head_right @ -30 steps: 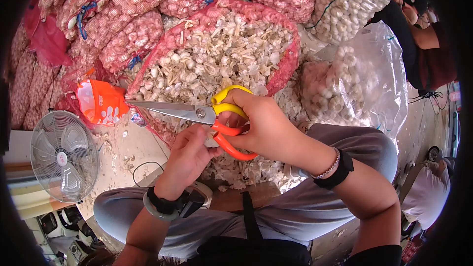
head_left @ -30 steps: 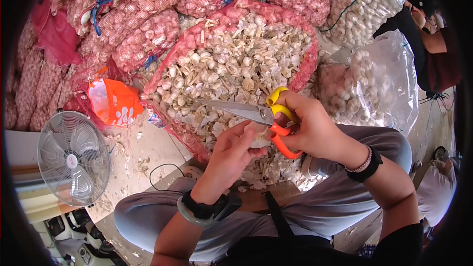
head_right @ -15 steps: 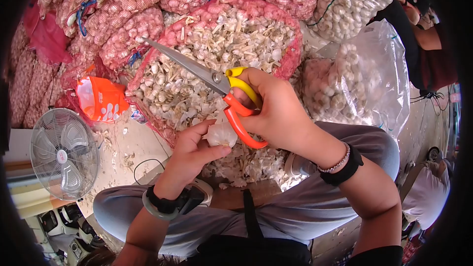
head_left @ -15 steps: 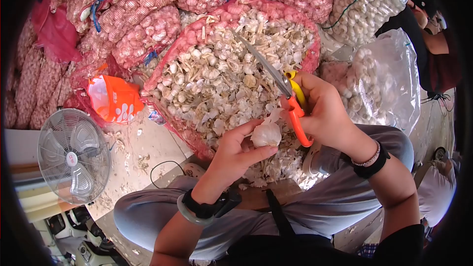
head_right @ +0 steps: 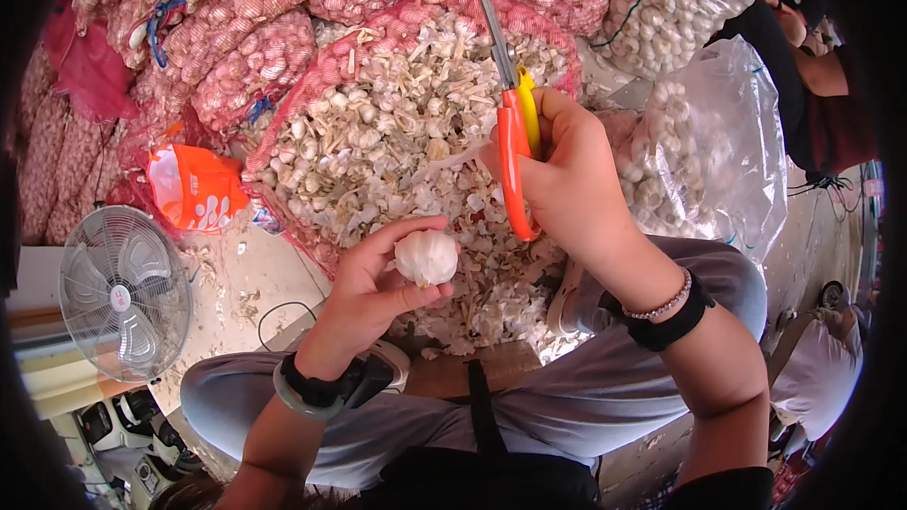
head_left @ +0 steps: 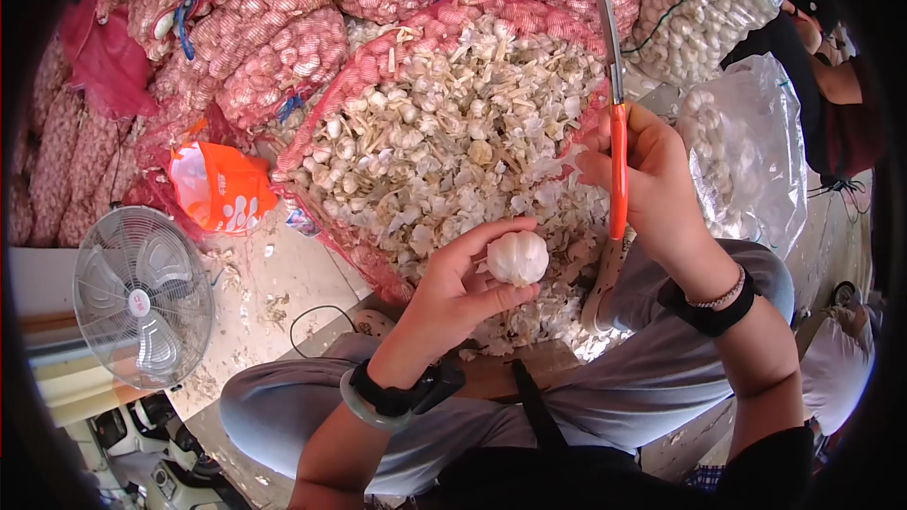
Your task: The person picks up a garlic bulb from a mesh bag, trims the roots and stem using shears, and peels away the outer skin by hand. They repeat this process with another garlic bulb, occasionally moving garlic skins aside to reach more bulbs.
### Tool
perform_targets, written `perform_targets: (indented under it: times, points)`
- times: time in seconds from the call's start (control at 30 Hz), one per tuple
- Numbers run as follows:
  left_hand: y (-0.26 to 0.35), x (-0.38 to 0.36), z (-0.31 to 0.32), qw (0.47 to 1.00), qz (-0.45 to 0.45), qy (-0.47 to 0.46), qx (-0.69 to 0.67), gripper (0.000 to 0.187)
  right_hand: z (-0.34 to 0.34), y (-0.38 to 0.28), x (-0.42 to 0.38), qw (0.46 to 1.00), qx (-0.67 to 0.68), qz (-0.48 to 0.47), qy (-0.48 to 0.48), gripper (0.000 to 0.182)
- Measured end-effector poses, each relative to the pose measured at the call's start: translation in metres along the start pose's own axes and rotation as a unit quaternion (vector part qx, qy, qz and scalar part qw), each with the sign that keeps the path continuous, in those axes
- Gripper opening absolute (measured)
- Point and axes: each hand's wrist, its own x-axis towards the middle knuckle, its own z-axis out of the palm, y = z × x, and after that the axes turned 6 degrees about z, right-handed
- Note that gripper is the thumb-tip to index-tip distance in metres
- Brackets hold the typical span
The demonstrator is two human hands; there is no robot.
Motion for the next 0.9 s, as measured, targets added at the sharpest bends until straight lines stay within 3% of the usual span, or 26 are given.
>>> perform_targets:
  times: [0.17,0.23,0.3,0.43,0.53,0.67,0.9]
  points:
    - [-0.004,0.003,0.000,0.997,0.024,0.043,-0.060,0.048,-0.002,-0.003,-0.003,1.000,-0.014,0.018,0.015,0.021]
    - [-0.004,0.005,0.001,0.994,0.030,0.050,-0.087,0.046,0.005,-0.008,-0.007,0.995,0.032,0.085,-0.027,0.023]
    - [-0.003,0.009,0.003,0.993,0.038,0.079,-0.073,0.041,0.007,-0.003,-0.010,0.995,0.013,0.075,-0.071,0.026]
    - [-0.008,0.016,0.005,0.993,0.090,0.080,-0.001,0.038,0.010,-0.010,-0.019,0.968,-0.223,0.030,-0.112,0.049]
    - [-0.012,0.022,0.008,0.984,0.109,0.101,0.095,0.035,0.011,-0.001,-0.017,0.967,-0.238,-0.039,-0.088,0.047]
    - [-0.011,0.031,0.010,0.981,0.102,0.090,0.141,0.029,0.003,-0.003,-0.016,0.969,-0.231,-0.040,-0.077,0.040]
    - [-0.012,0.042,0.024,0.988,0.123,0.092,-0.009,0.017,-0.024,-0.020,-0.015,0.967,-0.240,-0.057,-0.064,0.035]
